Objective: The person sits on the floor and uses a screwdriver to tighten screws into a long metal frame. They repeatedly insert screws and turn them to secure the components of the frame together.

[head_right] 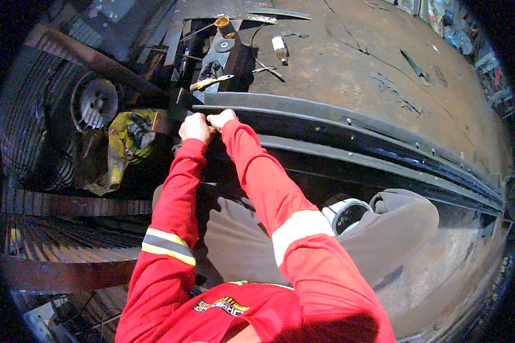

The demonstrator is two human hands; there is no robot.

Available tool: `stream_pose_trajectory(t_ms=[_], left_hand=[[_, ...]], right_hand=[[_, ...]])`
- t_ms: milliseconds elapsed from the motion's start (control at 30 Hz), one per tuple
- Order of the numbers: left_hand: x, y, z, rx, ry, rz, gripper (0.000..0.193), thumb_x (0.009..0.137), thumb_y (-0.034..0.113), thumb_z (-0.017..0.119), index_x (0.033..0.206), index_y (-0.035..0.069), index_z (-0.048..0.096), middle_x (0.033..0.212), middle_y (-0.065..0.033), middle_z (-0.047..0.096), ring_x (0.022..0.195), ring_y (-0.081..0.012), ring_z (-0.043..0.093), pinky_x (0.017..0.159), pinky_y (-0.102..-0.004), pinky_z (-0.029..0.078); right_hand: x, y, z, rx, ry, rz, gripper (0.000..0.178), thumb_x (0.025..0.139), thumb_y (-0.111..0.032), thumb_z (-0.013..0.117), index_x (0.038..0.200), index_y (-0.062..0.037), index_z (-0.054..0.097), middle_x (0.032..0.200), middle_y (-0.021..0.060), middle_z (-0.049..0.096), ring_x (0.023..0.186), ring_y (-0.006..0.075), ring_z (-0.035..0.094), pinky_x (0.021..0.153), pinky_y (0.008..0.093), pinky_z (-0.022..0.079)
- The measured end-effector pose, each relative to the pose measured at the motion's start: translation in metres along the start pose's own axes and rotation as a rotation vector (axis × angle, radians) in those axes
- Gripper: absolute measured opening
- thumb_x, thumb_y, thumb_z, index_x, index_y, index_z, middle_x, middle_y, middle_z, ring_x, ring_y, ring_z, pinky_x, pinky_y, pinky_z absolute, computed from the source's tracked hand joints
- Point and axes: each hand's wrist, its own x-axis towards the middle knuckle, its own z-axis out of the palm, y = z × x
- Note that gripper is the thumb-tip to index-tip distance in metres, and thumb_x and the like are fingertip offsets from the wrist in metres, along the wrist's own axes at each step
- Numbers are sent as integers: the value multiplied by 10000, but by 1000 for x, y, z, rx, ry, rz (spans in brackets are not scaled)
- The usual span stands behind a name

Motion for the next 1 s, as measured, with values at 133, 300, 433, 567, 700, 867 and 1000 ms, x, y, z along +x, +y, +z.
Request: stream_pose_trajectory(t_ms=[133, 300, 433, 567, 700, 867, 1000], left_hand=[[4, 7, 5, -21, 27, 15, 279, 749, 348, 701, 842, 85, 713, 878, -177, 685, 847, -340, 668, 748, -423, 534], [17, -32, 0, -246, -268, 36, 461, 754, 465, 675, 850, 15, 713, 783, -171, 686, 785, -292, 685, 734, -393, 528], [28, -37, 5, -467, -564, 42, 412, 839, 392, 599, 823, -3, 712, 654, -81, 640, 560, -154, 571, 547, -315, 452], [34, -46, 10, -465, -532, 103, 359, 819, 348, 632, 790, 0, 717, 629, -76, 633, 543, -136, 551, 517, -306, 434], [33, -45, 17, -482, -446, 18, 472, 711, 447, 712, 756, -23, 715, 734, -159, 689, 705, -260, 672, 715, -354, 518], [25, -31, 11, -412, -312, -12, 488, 683, 476, 708, 776, -3, 729, 771, -175, 694, 772, -272, 686, 757, -362, 527], [26, -36, 17, -350, -241, 10, 498, 672, 498, 715, 779, 12, 728, 708, -149, 682, 712, -226, 678, 696, -341, 525]], right_hand=[[7, 2, -7, -4, 35, -23, 571, 685, -401, 764, 1079, -2, 658, 1094, 204, 655, 1029, 305, 634, 885, 355, 501], [-35, -16, -4, -24, 130, -14, 569, 674, -371, 785, 1070, 15, 651, 1131, 225, 632, 1034, 320, 625, 890, 369, 496], [-17, -1, -2, 85, 95, -7, 486, 697, -344, 776, 1011, 12, 673, 1043, 191, 673, 906, 277, 673, 760, 366, 543], [-11, 4, 6, 106, 120, -56, 479, 701, -340, 774, 987, 30, 672, 1019, 179, 681, 844, 265, 683, 698, 357, 557], [-14, -1, 6, 161, 176, -8, 309, 735, -194, 748, 887, 66, 678, 856, 119, 688, 698, 187, 615, 636, 357, 491], [-11, -3, 1, 177, 47, 38, 469, 716, -302, 771, 993, 58, 651, 998, 189, 670, 799, 285, 671, 623, 397, 560], [0, -1, 3, 135, -3, 10, 613, 661, -360, 813, 1076, 52, 629, 1054, 195, 658, 836, 279, 668, 653, 382, 562]])
